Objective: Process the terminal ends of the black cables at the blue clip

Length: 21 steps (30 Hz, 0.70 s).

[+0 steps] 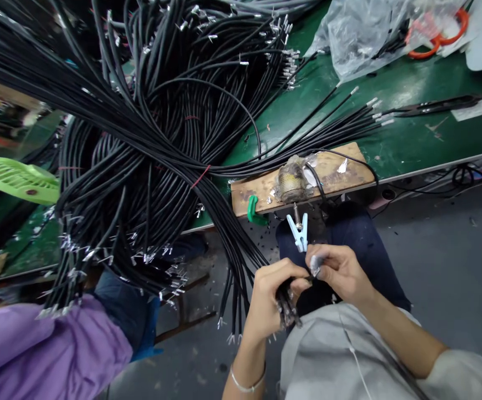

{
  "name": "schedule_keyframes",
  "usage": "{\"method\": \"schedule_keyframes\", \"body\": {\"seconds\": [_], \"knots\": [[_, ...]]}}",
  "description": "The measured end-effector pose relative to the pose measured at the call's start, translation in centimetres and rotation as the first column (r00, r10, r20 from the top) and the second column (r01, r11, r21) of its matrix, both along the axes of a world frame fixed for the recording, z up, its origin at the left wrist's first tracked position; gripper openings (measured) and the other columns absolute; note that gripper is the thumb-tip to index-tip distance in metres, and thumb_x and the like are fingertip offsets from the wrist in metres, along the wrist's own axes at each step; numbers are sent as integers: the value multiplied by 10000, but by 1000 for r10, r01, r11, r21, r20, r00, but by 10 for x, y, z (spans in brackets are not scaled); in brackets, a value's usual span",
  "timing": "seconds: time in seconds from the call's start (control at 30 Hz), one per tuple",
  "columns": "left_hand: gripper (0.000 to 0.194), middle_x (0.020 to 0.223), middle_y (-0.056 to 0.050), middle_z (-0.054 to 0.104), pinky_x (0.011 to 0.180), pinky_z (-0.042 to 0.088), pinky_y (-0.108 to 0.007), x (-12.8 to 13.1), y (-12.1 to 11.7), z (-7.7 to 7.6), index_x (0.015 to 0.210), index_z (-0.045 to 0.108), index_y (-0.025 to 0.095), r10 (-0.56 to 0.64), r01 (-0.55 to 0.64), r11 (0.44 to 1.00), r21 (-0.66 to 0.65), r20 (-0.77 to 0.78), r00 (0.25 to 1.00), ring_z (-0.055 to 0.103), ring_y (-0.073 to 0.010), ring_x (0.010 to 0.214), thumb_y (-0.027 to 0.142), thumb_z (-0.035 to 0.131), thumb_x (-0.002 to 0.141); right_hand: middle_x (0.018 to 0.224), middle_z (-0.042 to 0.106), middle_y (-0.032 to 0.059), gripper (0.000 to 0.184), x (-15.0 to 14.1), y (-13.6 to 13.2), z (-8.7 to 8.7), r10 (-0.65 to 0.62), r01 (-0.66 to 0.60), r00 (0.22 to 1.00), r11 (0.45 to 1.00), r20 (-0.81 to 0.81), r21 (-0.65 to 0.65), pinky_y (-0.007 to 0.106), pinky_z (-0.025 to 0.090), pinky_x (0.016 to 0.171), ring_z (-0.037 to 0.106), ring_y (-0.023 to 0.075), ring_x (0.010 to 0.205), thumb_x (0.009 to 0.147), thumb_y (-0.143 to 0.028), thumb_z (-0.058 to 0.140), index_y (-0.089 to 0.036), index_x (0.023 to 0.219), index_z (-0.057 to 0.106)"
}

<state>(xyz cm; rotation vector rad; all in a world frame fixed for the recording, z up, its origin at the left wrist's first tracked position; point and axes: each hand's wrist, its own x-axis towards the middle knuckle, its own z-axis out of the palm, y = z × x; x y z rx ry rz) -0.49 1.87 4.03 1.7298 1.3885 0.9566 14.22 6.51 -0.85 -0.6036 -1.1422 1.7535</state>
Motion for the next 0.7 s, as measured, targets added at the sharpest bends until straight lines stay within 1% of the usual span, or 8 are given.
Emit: {"method": "schedule_keyframes", "body": {"seconds": [0.03,0.1,0.2,0.27,0.37,0.43,0.57,0.7], "knots": [[168,663,-17,594,573,388,-221,-1,0,-1,751,608,156,-1,0,1000,10,34,999,547,-113,588,240,567,891,648,569,14,301,4,5,1,129,-135,990,984,-58,-114,252,438,540,522,120,583,803,-441,677,-157,727,610],[124,686,-22,608,599,407,-225,-1,0,-4,755,614,154,29,-31,999,22,58,998,564,-120,616,224,621,858,625,548,-9,343,12,15,4,329,-339,941,911,-79,-236,228,417,534,494,94,555,763,-465,710,-140,731,607],[78,678,-10,601,605,406,-225,3,0,-8,754,620,156,93,-94,995,44,34,995,559,-116,620,157,651,826,613,526,-32,303,25,34,12,500,-465,861,846,89,-261,201,373,525,466,73,553,738,-392,749,-120,743,615],[84,665,-2,590,602,401,-224,6,0,-9,745,619,157,132,-133,989,59,11,991,551,-112,615,127,651,816,602,515,-40,306,30,46,16,475,-422,855,870,209,-254,194,347,508,452,69,550,712,-380,770,-115,727,618],[91,664,3,594,598,406,-219,9,1,-9,739,617,158,161,-162,982,95,15,987,556,-109,615,108,651,807,606,543,-26,349,24,60,17,313,-257,914,940,260,-225,199,351,511,454,73,553,718,-442,753,-111,728,641],[81,673,2,607,598,418,-216,8,1,-8,747,624,162,175,-181,973,141,54,983,564,-110,618,115,655,805,610,562,-9,405,10,64,13,243,-207,961,949,135,-238,209,382,533,465,81,561,757,-517,692,-115,728,660],[48,687,-5,615,604,438,-225,6,2,-6,777,635,173,253,-276,939,205,132,959,565,-121,630,145,665,803,641,611,25,451,-22,59,7,237,-312,941,882,-242,-352,237,452,572,532,111,593,724,-581,694,-130,722,686],[70,676,-7,607,594,428,-220,8,6,-4,750,627,167,281,-291,945,149,85,956,562,-119,624,136,646,810,632,631,32,385,-33,54,5,136,-294,925,849,-355,-440,212,449,529,530,94,538,709,-501,751,-119,719,707]]}}
